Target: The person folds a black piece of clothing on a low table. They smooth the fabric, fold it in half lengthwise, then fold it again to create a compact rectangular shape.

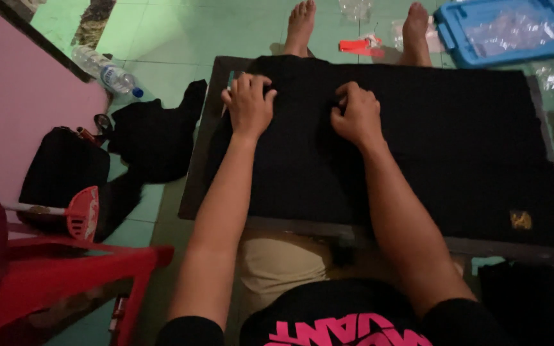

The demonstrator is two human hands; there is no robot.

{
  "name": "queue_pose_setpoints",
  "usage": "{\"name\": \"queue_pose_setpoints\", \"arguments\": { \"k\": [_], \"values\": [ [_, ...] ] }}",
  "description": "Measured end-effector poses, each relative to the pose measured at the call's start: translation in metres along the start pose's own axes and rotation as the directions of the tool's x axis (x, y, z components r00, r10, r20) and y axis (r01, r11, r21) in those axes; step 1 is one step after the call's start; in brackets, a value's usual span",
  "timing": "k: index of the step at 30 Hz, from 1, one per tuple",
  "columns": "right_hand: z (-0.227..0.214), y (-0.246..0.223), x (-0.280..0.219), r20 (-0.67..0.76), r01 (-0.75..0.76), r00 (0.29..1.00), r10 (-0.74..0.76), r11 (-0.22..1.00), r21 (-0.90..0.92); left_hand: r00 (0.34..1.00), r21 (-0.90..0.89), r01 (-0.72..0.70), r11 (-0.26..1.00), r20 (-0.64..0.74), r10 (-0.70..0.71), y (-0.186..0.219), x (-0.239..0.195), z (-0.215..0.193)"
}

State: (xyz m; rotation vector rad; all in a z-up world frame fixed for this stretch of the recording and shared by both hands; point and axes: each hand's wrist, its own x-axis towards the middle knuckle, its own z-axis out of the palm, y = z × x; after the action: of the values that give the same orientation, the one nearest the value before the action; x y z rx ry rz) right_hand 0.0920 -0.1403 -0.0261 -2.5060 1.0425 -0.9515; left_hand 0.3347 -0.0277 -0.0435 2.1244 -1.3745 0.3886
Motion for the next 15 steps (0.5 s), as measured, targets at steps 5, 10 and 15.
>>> {"name": "queue_pose_setpoints", "arguments": {
  "k": [5,10,15],
  "values": [
    [-0.012,-0.009,0.002,0.047,0.048,0.998,-0.053,0.995,0.092,0.997,-0.055,-0.077,0.995,-0.023,0.076,-0.007,0.003,-0.004],
    [-0.044,-0.034,0.004,0.159,-0.051,0.987,0.017,0.976,0.21,0.992,-0.115,-0.102,0.988,0.056,0.109,-0.017,0.005,-0.011],
    [-0.049,-0.04,0.002,0.266,-0.092,0.963,0.047,0.983,0.159,0.987,-0.037,-0.158,0.987,0.02,0.159,-0.016,0.003,-0.009]
  ]
}}
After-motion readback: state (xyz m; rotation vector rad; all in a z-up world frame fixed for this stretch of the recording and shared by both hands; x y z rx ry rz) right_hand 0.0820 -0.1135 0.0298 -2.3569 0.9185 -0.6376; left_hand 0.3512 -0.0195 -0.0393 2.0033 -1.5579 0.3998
